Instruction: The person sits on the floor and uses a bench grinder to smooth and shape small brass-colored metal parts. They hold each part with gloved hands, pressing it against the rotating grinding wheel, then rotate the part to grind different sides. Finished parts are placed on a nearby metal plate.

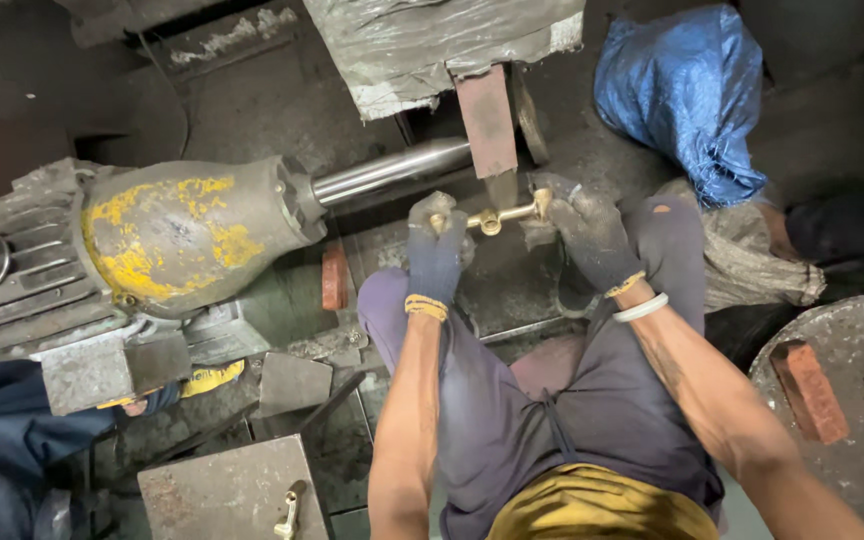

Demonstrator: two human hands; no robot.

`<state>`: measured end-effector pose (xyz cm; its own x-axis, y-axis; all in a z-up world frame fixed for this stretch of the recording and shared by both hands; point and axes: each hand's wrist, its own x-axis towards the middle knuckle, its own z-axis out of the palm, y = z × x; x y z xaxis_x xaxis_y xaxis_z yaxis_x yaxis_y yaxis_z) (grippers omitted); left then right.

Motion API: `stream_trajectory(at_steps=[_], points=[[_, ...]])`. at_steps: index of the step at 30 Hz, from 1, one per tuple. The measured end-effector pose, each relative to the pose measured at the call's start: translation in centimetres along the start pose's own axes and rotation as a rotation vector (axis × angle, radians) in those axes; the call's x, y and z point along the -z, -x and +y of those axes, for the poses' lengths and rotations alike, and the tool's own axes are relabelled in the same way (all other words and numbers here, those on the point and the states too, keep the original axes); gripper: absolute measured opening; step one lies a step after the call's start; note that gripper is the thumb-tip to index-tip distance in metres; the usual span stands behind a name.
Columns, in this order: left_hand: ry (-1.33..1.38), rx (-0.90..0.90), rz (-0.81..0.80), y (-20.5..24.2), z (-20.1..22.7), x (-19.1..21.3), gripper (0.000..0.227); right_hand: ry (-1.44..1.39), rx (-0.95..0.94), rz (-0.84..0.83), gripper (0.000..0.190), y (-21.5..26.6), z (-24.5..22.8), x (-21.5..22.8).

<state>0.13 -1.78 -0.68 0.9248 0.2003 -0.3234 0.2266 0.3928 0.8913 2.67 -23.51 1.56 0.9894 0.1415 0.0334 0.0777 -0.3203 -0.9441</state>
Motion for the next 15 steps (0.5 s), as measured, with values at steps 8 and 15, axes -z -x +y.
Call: stream_trajectory(at_steps=[8,15], points=[[-0.051,0.269,0.049,-3.1,-1.0,1.2,0.020,-0.304,-0.342,-0.114,0.024,-1.4,2.7,-1.1],[-0.061,0.432,0.079,-5.4,-1.3,1.6,0.027,-0.294,-0.420,-0.101,0.024,-3.6,5.1,-1.8]])
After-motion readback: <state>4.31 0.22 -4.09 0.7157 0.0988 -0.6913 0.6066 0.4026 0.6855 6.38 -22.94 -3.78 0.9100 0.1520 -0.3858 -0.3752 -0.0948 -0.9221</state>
